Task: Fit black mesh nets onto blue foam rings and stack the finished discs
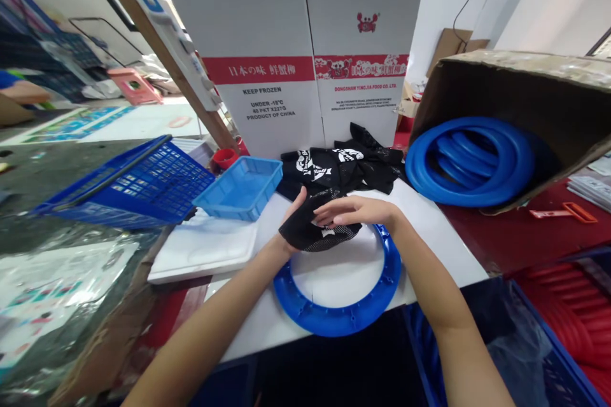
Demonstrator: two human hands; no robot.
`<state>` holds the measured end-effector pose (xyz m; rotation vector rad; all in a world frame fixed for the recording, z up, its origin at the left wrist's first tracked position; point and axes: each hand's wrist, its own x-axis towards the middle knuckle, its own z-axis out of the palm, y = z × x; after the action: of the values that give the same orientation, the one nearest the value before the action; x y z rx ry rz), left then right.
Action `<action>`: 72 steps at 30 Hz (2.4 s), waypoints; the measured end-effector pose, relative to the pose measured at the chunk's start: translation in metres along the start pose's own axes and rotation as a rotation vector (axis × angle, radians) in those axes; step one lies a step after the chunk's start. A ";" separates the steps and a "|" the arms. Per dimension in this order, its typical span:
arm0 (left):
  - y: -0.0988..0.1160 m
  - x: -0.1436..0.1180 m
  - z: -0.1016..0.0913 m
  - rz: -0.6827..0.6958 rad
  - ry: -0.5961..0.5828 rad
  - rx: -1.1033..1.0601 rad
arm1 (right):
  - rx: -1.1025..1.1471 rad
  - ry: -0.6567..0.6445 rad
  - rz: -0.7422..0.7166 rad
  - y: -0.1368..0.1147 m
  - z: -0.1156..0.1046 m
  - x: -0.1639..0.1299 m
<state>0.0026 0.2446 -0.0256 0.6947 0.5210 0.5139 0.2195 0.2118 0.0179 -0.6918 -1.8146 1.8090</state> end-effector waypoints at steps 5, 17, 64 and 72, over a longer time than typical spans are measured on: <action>0.002 0.001 -0.004 -0.091 0.058 0.002 | -0.151 0.291 -0.119 0.017 -0.013 0.008; 0.003 -0.007 -0.024 -0.112 0.043 0.257 | -0.389 0.354 -0.067 0.041 -0.031 0.015; 0.011 -0.002 -0.019 0.204 0.144 0.368 | 0.162 0.602 -0.164 0.036 -0.035 0.012; -0.003 0.010 -0.008 0.372 0.306 0.087 | 0.138 0.193 0.008 0.054 -0.043 0.000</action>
<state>0.0066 0.2521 -0.0355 0.8062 0.7077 0.9607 0.2483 0.2445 -0.0360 -0.7915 -1.5498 1.7864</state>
